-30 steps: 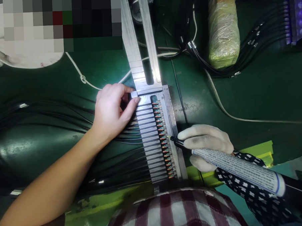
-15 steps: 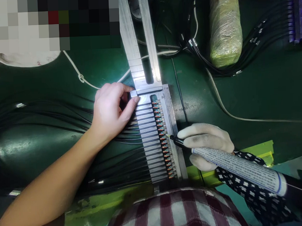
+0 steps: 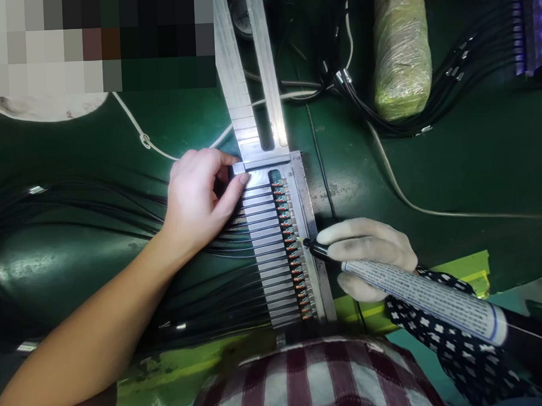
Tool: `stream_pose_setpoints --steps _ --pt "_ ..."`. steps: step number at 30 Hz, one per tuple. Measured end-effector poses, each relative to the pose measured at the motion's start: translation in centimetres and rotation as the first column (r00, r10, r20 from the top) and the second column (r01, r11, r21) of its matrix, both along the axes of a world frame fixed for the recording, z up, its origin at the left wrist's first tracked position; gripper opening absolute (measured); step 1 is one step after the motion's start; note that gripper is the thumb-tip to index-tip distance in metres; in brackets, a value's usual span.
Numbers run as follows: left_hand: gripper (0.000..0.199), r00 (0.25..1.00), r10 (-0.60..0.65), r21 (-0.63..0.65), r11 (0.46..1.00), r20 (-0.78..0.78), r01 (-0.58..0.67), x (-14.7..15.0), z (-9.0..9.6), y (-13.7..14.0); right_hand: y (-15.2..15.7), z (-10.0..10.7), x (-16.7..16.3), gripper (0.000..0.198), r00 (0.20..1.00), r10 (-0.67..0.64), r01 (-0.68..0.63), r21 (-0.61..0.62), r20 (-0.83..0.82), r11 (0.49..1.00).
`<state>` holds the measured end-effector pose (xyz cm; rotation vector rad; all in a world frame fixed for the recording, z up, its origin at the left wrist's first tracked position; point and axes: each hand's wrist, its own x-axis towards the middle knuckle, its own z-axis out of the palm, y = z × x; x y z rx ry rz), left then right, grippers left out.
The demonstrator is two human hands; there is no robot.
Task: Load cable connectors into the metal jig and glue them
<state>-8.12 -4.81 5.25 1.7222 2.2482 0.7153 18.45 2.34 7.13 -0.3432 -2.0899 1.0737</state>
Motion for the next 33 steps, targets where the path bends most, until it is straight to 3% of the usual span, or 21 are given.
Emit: stream_pose_setpoints --steps 3,7,17,33 --pt "0.016 1.000 0.002 -0.009 1.000 -0.002 -0.002 -0.1 0.0 0.0 -0.5 0.8 0.6 0.013 0.997 -0.057 0.057 -0.006 0.056 0.998" --pt "0.015 1.000 -0.001 -0.024 1.000 -0.021 0.001 0.0 0.0 -0.1 -1.0 1.5 1.0 0.013 0.994 -0.036 0.038 -0.021 0.107 0.999" --pt "0.014 0.999 -0.003 -0.024 1.000 -0.041 0.002 0.0 0.2 0.0 -0.7 0.2 0.2 0.008 1.000 -0.003 0.003 -0.002 0.007 1.000" --pt "0.014 1.000 -0.009 0.054 0.998 -0.013 0.009 -0.2 -0.2 0.1 -0.6 0.6 0.3 0.008 0.999 0.043 -0.042 -0.015 0.026 0.999"
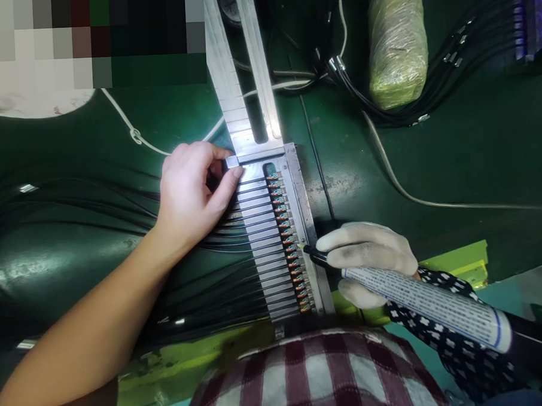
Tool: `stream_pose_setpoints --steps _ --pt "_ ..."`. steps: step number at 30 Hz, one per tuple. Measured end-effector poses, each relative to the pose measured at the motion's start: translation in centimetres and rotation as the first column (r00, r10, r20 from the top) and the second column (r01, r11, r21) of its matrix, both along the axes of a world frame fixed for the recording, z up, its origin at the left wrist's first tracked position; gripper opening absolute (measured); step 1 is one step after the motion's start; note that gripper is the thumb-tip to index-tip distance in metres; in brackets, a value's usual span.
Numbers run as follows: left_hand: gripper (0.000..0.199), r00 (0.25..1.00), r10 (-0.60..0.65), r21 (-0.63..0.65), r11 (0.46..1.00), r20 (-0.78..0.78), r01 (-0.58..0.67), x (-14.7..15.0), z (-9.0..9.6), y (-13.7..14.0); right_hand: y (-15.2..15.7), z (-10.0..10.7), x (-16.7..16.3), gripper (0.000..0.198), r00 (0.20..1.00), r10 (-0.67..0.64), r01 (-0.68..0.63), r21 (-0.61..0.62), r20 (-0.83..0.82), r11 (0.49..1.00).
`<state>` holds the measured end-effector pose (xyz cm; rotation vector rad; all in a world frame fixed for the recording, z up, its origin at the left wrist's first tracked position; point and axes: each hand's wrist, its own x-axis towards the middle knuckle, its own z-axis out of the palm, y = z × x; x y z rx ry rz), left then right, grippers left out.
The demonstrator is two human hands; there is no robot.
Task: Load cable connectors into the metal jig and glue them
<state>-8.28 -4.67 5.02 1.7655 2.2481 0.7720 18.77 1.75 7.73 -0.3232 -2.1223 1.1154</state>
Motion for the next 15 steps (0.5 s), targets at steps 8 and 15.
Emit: stream_pose_setpoints --steps 8,15 --pt "0.015 1.000 -0.003 -0.003 1.000 -0.007 0.003 0.02 -0.01 -0.02 -0.10 -0.31 0.14 0.010 0.999 -0.032 0.032 0.009 -0.004 0.999" --pt "0.016 1.000 -0.015 0.039 0.999 -0.005 0.015 -0.12 -0.42 -0.08 -0.18 -0.13 0.13 0.009 0.998 -0.053 0.053 0.012 0.013 0.999"
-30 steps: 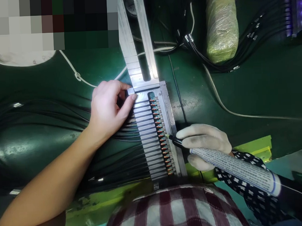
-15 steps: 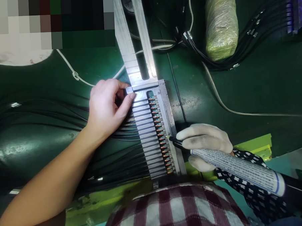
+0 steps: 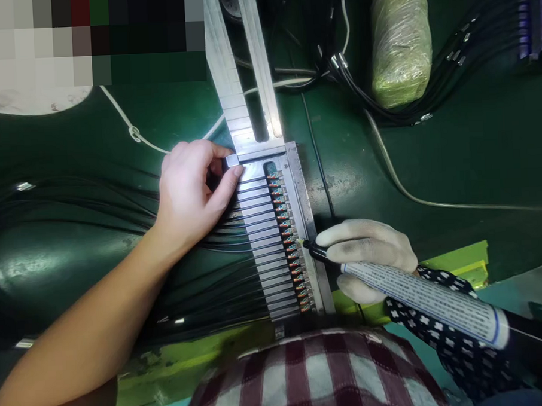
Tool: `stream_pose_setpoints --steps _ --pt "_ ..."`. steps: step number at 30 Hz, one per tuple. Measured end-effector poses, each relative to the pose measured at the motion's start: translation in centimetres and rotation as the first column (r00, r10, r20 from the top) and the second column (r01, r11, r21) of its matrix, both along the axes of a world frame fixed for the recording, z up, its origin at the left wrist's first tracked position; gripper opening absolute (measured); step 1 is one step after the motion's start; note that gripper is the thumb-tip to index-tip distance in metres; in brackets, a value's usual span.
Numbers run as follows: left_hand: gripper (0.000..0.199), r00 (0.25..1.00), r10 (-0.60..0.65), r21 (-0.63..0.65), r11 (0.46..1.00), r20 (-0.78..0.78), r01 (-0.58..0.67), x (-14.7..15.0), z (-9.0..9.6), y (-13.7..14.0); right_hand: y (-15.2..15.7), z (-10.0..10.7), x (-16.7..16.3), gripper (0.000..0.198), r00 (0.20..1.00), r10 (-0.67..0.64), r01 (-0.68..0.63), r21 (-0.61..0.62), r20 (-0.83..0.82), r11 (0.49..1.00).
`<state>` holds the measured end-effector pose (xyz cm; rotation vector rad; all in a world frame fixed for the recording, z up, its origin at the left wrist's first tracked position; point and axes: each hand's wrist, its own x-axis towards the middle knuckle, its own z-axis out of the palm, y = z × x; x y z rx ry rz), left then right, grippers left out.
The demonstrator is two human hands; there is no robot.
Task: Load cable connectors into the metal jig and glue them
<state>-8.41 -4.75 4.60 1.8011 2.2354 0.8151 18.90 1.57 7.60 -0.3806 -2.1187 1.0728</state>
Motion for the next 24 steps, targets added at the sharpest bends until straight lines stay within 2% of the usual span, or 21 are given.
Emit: stream_pose_setpoints --steps 9,13,18,24 --pt "0.016 1.000 -0.014 0.005 1.000 0.004 0.014 -0.1 0.0 0.0 0.1 -0.6 -0.2 0.011 0.998 -0.008 0.007 -0.016 -0.060 1.000" --pt "0.015 1.000 -0.006 0.008 1.000 0.007 0.006 -0.2 -0.1 0.1 -0.1 0.0 0.1 0.012 1.000 -0.006 0.006 -0.010 -0.025 1.000" --pt "0.015 1.000 -0.011 0.018 1.000 -0.004 0.011 -0.2 -0.1 0.1 -0.9 0.8 0.8 0.008 0.998 -0.065 0.065 -0.030 -0.026 0.997" --pt "0.014 1.000 -0.012 0.023 1.000 -0.007 0.013 -0.1 -0.2 0.1 -1.3 -0.2 0.8 0.008 1.000 -0.016 0.016 -0.026 -0.016 1.000"
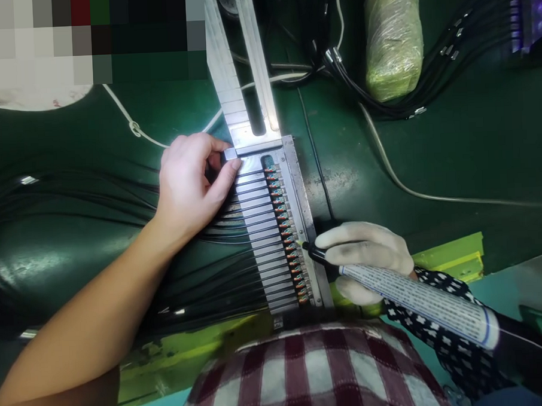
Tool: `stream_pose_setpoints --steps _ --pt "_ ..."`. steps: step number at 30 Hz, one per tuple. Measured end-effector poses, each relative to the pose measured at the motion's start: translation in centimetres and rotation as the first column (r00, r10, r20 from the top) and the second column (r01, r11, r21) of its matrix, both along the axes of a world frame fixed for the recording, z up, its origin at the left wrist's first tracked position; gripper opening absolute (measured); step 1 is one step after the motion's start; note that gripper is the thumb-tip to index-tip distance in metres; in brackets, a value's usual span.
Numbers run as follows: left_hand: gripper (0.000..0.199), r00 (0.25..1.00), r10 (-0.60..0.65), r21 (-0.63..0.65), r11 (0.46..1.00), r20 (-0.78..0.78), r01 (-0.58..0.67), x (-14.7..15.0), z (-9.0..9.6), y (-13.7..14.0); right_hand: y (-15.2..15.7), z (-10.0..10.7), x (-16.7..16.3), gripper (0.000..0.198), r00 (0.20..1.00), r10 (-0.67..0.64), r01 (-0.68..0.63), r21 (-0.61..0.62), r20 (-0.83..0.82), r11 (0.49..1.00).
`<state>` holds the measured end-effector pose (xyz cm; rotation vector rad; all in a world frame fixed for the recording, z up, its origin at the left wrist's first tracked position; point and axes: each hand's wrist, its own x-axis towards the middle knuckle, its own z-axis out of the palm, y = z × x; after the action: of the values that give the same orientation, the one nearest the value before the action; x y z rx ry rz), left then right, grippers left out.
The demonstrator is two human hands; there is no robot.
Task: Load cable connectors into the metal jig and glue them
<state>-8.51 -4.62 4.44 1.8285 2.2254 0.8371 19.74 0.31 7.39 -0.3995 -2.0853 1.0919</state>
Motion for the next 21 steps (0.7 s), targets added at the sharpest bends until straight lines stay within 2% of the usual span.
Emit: stream_pose_setpoints --steps 9,21 --pt "0.015 1.000 -0.006 0.013 1.000 -0.021 0.006 -0.18 -0.12 -0.09 0.16 0.04 -0.38 0.005 1.000 -0.018 0.018 0.002 -0.017 1.000" --pt "0.017 1.000 0.019 -0.018 1.000 -0.012 -0.019 -0.04 0.12 -0.04 0.21 0.18 -0.11 0.004 0.999 0.030 -0.031 -0.033 -0.021 0.999"
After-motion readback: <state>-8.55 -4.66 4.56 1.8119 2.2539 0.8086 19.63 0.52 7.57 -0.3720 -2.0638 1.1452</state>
